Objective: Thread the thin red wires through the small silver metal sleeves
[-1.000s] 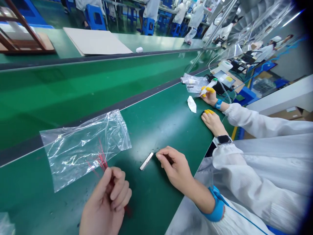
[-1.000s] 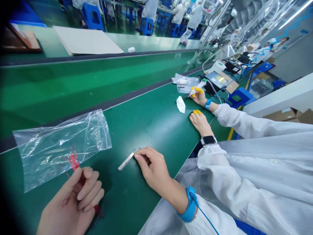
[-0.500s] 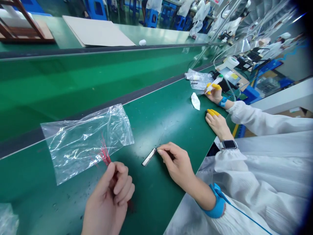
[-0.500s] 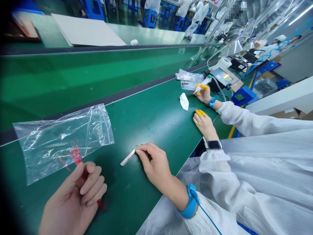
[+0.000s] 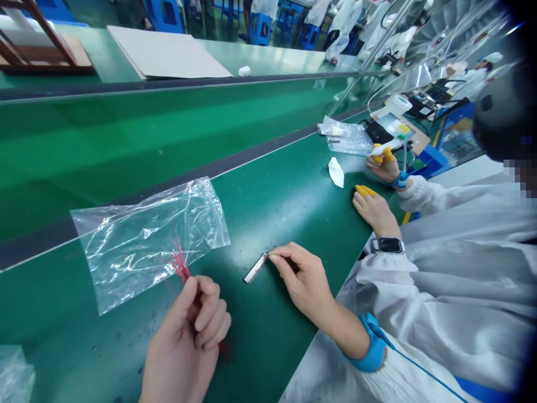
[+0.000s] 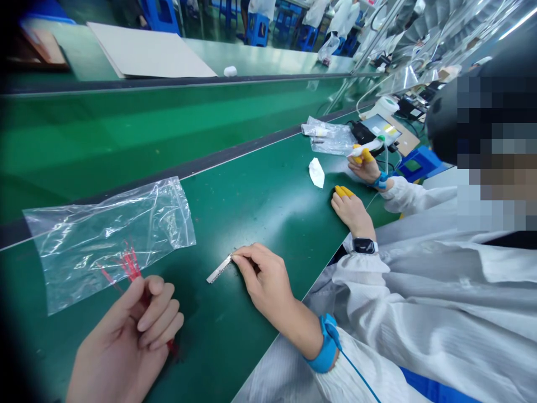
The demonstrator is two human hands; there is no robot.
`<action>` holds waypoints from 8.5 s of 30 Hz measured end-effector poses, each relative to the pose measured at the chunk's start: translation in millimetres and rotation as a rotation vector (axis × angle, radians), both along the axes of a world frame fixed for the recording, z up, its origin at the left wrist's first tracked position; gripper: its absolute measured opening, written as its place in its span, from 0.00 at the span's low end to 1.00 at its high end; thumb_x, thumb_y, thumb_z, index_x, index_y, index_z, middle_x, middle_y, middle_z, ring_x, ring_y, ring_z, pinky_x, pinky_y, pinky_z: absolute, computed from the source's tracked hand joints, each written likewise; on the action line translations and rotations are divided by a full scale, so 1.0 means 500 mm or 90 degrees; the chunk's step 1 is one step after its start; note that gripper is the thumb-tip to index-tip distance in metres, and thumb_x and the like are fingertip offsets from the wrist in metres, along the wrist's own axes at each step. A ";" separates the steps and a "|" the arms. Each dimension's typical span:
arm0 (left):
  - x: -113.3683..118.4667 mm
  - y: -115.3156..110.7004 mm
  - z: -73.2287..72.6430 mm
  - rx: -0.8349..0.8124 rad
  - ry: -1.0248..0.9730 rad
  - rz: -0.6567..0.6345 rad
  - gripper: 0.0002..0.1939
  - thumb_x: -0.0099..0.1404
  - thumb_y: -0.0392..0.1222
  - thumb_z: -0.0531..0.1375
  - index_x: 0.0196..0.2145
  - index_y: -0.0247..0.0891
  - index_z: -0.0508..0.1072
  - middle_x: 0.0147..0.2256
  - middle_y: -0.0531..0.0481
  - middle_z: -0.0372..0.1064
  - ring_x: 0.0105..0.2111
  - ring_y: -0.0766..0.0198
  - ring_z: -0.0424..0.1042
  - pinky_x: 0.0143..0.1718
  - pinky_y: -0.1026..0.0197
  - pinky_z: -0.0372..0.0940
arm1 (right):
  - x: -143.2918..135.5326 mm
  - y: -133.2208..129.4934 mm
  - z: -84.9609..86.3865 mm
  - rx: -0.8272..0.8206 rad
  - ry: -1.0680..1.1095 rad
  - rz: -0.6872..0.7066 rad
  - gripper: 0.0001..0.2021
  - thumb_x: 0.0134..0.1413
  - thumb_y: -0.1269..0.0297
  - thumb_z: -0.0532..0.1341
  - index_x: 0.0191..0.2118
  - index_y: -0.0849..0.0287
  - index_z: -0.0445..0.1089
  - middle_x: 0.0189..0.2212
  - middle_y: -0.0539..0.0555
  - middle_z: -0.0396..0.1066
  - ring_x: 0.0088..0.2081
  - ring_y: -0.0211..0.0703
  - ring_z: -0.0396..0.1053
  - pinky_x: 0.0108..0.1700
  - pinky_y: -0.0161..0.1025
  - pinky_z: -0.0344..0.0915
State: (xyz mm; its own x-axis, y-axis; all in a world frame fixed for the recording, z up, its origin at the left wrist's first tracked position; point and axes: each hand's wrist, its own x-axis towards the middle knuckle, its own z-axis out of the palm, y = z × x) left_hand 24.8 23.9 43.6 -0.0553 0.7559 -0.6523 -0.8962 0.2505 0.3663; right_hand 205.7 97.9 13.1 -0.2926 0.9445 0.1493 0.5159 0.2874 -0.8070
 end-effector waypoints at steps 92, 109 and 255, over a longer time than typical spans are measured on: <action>0.071 -0.041 0.012 0.271 0.295 -0.391 0.14 0.67 0.49 0.59 0.29 0.37 0.72 0.17 0.52 0.69 0.19 0.63 0.68 0.25 0.60 0.61 | -0.020 -0.205 0.025 -0.546 0.511 -0.067 0.17 0.55 0.49 0.68 0.31 0.60 0.73 0.14 0.42 0.59 0.14 0.28 0.49 0.17 0.28 0.44; 0.035 -0.039 -0.009 0.281 0.287 -0.518 0.18 0.63 0.54 0.63 0.28 0.36 0.76 0.23 0.55 0.65 0.24 0.67 0.56 0.27 0.62 0.50 | 0.026 -0.129 0.033 -0.461 0.401 0.091 0.12 0.59 0.55 0.67 0.30 0.59 0.73 0.23 0.47 0.67 0.20 0.31 0.56 0.22 0.32 0.52; -0.080 0.040 0.025 0.118 0.019 0.195 0.17 0.75 0.38 0.49 0.28 0.34 0.69 0.18 0.60 0.47 0.14 0.75 0.43 0.14 0.69 0.44 | 0.160 -0.180 0.007 -0.475 0.268 -0.018 0.14 0.60 0.53 0.64 0.29 0.57 0.71 0.18 0.46 0.62 0.14 0.31 0.52 0.16 0.30 0.47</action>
